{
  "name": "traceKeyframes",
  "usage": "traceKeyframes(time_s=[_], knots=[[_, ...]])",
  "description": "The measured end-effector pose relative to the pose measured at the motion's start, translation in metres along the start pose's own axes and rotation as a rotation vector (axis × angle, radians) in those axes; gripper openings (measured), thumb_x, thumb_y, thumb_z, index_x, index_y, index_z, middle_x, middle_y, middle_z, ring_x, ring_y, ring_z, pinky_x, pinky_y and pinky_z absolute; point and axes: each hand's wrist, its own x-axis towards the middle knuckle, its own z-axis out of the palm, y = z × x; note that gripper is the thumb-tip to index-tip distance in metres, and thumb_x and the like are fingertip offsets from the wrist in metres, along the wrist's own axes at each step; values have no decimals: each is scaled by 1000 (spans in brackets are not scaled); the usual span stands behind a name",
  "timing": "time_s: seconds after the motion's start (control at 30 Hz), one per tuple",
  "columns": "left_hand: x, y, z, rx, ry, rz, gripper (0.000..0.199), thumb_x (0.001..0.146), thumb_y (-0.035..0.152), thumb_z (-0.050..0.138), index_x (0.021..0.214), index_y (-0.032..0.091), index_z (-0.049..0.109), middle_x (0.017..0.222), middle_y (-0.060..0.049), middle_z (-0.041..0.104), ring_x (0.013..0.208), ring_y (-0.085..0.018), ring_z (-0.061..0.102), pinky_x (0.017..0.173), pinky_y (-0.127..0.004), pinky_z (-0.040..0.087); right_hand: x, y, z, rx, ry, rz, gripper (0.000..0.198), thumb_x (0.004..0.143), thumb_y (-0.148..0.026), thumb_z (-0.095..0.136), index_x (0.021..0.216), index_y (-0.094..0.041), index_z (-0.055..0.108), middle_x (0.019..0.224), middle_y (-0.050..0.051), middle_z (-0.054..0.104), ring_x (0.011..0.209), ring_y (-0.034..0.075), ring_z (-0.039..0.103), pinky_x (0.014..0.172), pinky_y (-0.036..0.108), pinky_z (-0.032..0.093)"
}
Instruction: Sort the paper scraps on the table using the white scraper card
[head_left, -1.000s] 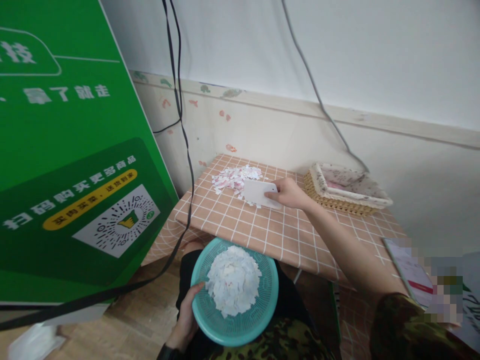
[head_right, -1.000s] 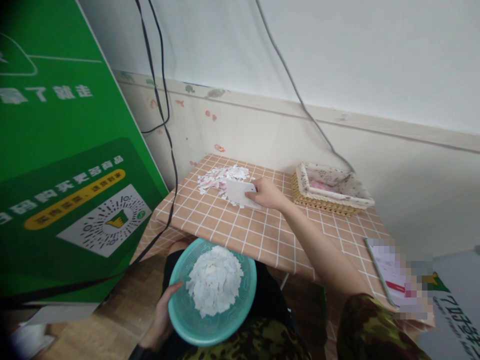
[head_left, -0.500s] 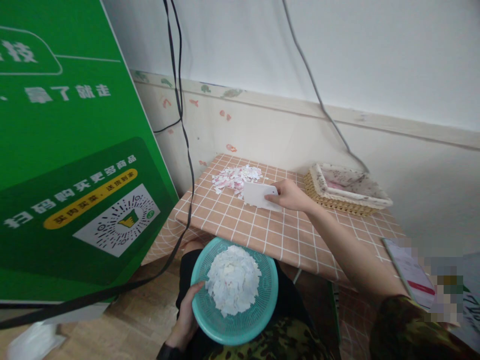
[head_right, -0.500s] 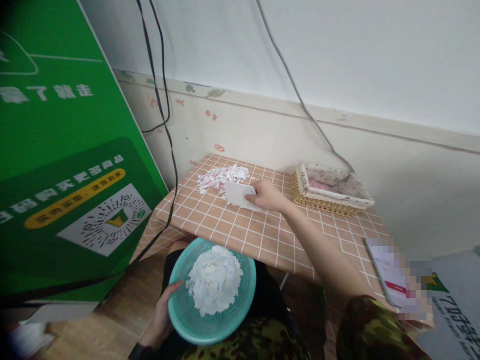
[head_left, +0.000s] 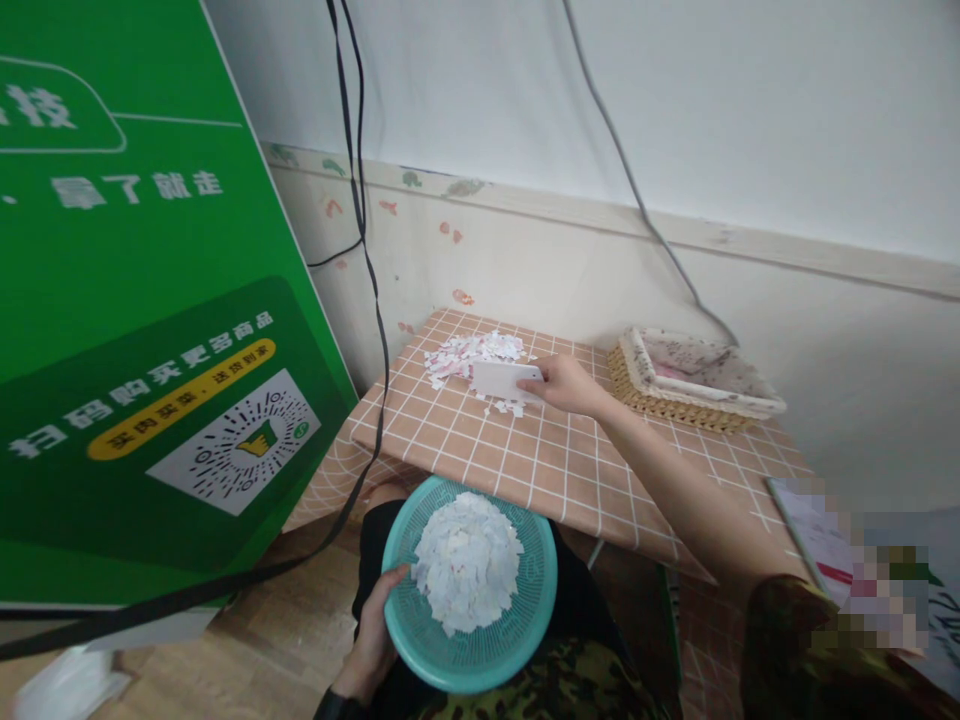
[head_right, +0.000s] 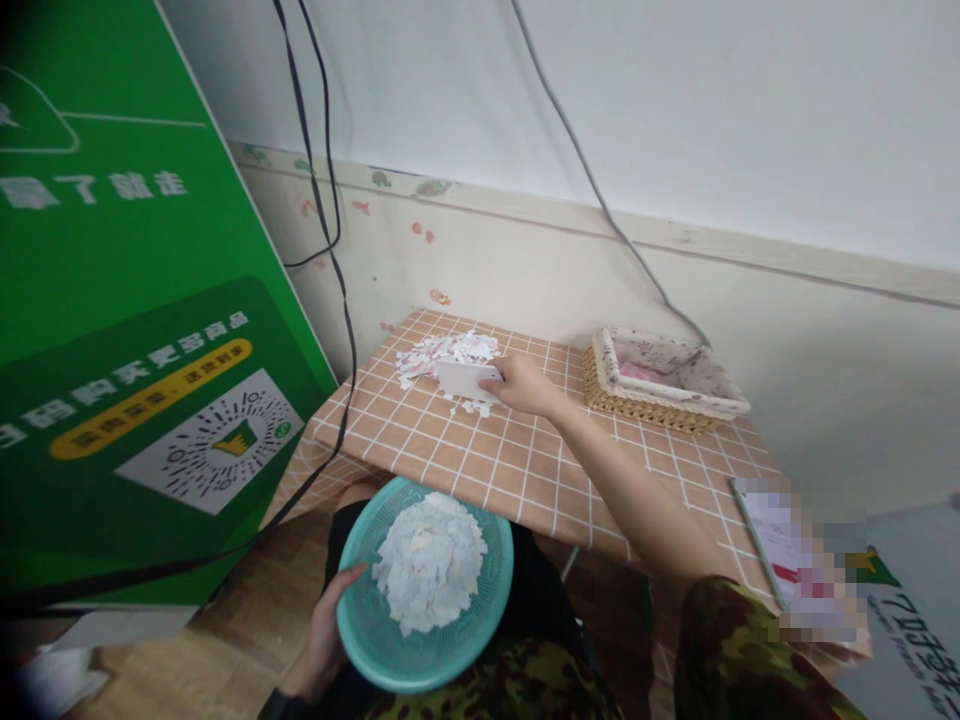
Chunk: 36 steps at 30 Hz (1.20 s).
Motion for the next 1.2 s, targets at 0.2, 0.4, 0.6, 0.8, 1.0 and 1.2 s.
traceKeyframes(time_s=[0.2,0.4,0.6,0.8,1.0,1.2], knots=[[0,0,1,-2,27,-15,26,66,28,66,84,10,72,78,-11,76,83,-33,69,81,-46,51,6,3,-23,-100,-44,26,21,71,-31,58,57,-16,53,52,-1,47,50,10,41,50,25,26],[-2,2,2,3,9,0,25,67,28,65,83,9,72,80,-12,76,81,-32,69,81,-45,51,17,2,-16,-69,-19,-10,19,75,-30,54,63,-15,56,55,-1,50,51,10,43,50,25,26],[-2,1,0,18,11,-10,25,67,29,66,82,10,72,79,-11,76,80,-32,69,80,-45,51,24,2,-21,-172,-79,-21,20,71,-29,59,57,-15,54,53,0,48,50,10,40,51,25,26],[2,-1,-3,10,31,1,23,65,27,66,81,12,72,76,-9,76,77,-30,69,79,-45,51,25,3,-28,-90,-148,-26,22,73,-32,58,60,-14,59,54,-1,50,52,10,42,51,24,28],[1,0,-4,2,24,10,23,68,28,66,80,11,72,76,-9,76,73,-27,69,79,-40,51,16,12,-29,10,-261,-62,22,74,-33,58,69,-13,66,59,1,55,55,11,46,52,23,33],[3,-1,-7,-14,-22,-6,23,71,29,65,82,11,73,79,-9,76,75,-27,70,80,-41,51,-6,30,-41,10,-169,35,25,74,-36,59,63,-14,62,53,-1,50,50,10,43,47,23,31]])
